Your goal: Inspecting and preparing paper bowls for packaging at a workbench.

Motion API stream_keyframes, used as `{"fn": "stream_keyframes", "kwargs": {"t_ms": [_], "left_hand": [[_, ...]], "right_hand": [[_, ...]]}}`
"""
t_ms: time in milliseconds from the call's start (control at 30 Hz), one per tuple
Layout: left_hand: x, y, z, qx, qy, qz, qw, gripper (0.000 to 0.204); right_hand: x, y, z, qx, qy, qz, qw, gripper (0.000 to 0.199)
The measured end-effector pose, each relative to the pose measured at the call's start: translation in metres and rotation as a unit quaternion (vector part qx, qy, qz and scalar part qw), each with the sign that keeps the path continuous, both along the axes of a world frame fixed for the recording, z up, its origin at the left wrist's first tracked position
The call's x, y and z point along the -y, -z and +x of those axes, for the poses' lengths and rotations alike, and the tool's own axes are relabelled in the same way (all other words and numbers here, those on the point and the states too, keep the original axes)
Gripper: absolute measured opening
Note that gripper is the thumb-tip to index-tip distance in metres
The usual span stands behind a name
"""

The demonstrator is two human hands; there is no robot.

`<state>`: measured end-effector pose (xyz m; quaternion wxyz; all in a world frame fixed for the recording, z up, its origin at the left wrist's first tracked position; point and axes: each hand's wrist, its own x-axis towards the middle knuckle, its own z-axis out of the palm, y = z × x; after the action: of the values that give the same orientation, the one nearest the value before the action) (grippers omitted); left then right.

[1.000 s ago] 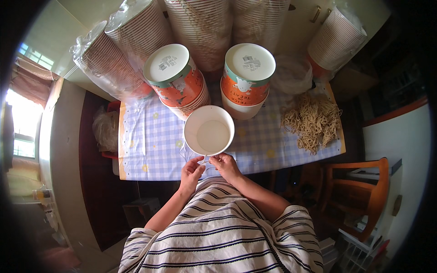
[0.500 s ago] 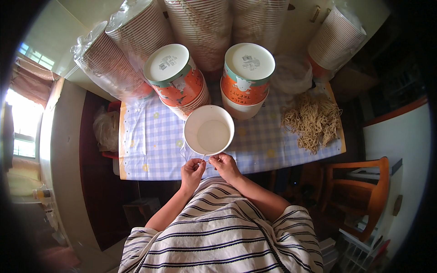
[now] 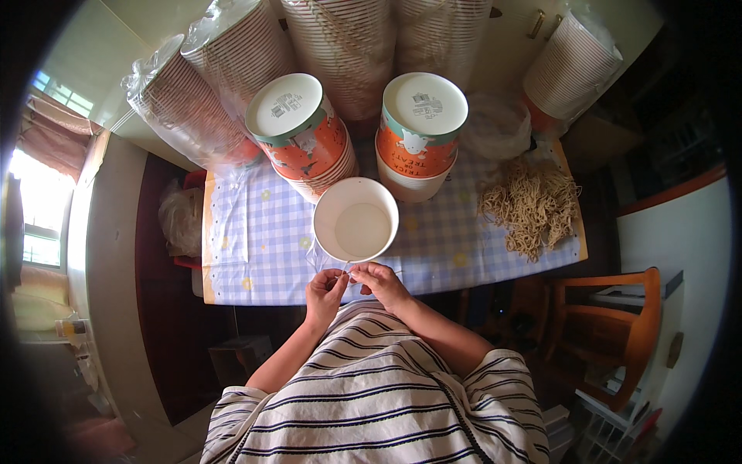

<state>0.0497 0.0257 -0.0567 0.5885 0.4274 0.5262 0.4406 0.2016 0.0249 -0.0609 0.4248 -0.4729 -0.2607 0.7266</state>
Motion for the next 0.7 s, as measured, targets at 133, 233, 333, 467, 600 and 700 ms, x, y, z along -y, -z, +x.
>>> {"fn": "stream_keyframes", "kwargs": {"t_ms": [133, 233, 333, 467, 600, 700], "left_hand": [[0.002, 0.001, -0.003, -0.012, 0.019, -0.013, 1.0, 0.012], [0.003, 0.008, -0.005, -0.016, 0.022, 0.001, 1.0, 0.012], [0.002, 0.003, -0.005, -0.04, 0.032, -0.004, 0.999, 0.013], [0.002, -0.005, -0.003, -0.042, 0.032, -0.015, 0.999, 0.015], [0.001, -0.009, 0.0, -0.002, 0.044, -0.026, 0.999, 0.018], [0.001, -0.001, 0.003, 0.01, 0.03, -0.014, 0.999, 0.017]], "right_hand": [[-0.002, 0.002, -0.001, -0.028, -0.035, -0.021, 0.999, 0.023], [-0.002, 0.008, -0.003, -0.005, -0.023, 0.013, 1.0, 0.022], [-0.002, 0.01, -0.003, 0.008, -0.009, 0.022, 1.0, 0.019], [-0.002, 0.006, -0.004, 0.01, 0.012, 0.009, 1.0, 0.015], [-0.003, 0.007, -0.003, 0.04, -0.001, 0.03, 0.999, 0.014], [-0.003, 0.007, -0.004, 0.048, -0.005, 0.042, 0.998, 0.015]]}}
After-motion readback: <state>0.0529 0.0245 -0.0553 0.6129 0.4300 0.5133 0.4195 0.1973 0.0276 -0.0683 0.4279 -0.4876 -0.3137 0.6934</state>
